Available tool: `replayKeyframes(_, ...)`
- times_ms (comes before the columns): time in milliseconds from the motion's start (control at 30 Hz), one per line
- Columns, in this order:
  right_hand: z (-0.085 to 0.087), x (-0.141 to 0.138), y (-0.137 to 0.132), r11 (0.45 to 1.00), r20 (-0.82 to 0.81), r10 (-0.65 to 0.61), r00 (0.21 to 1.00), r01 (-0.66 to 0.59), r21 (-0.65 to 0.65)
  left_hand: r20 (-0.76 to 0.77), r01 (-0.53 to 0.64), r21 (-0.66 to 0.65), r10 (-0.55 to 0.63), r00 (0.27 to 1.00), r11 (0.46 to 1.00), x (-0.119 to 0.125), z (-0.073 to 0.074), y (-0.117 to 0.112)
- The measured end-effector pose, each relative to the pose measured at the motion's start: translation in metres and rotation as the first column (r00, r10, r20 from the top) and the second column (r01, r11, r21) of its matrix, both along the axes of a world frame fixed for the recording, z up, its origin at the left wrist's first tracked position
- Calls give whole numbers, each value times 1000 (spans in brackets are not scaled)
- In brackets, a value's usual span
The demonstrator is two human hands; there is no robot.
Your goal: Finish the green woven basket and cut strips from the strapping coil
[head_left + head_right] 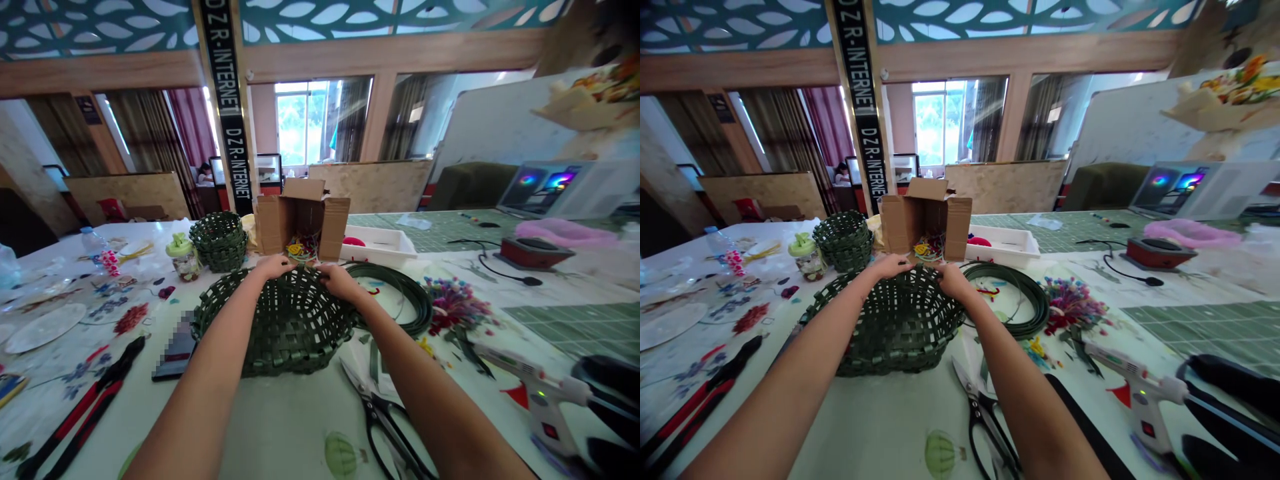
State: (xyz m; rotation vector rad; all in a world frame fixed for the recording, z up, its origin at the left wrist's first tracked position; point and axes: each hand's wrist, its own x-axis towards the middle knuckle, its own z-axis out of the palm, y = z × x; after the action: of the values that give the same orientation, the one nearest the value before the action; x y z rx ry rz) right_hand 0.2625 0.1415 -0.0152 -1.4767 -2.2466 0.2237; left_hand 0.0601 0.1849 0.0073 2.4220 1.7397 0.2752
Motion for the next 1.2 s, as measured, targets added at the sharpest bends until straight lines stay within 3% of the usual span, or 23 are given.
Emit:
replayKeyframes(133,0,-1,-5,1000,2,-4,1000,4,16,-14,5,10,-5,1000,1000,-4,2,0)
replayKeyframes(433,3,-7,-4,1000,-28,-23,999,23,-1,14,-257,121,258,966,959,22,-12,-3)
replayKeyframes(567,2,-6,-2,999,-78,-46,996,47,6,27,-155,106,153,988,982,14,-6,-9)
replayKeyframes(700,10,2,-14,990,-165,-120,979,130,49,61,15,121,-22,998,993,-13,24,-23)
replayKeyframes(833,32,13,-60,988,-224,-89,970,114,100,85,179,111,-189,978,978,-48,62,-71)
replayKeyframes(933,44,16,-115,995,-172,0,985,16,93,81,299,0,-298,951,954,-74,67,-131)
replayKeyframes(1067,38,11,-179,993,82,114,990,-115,9,78,295,-114,-287,955,949,-100,40,-207)
replayKeyframes(1200,11,0,-201,997,202,72,977,-77,16,92,234,-20,-231,969,972,-112,2,-238)
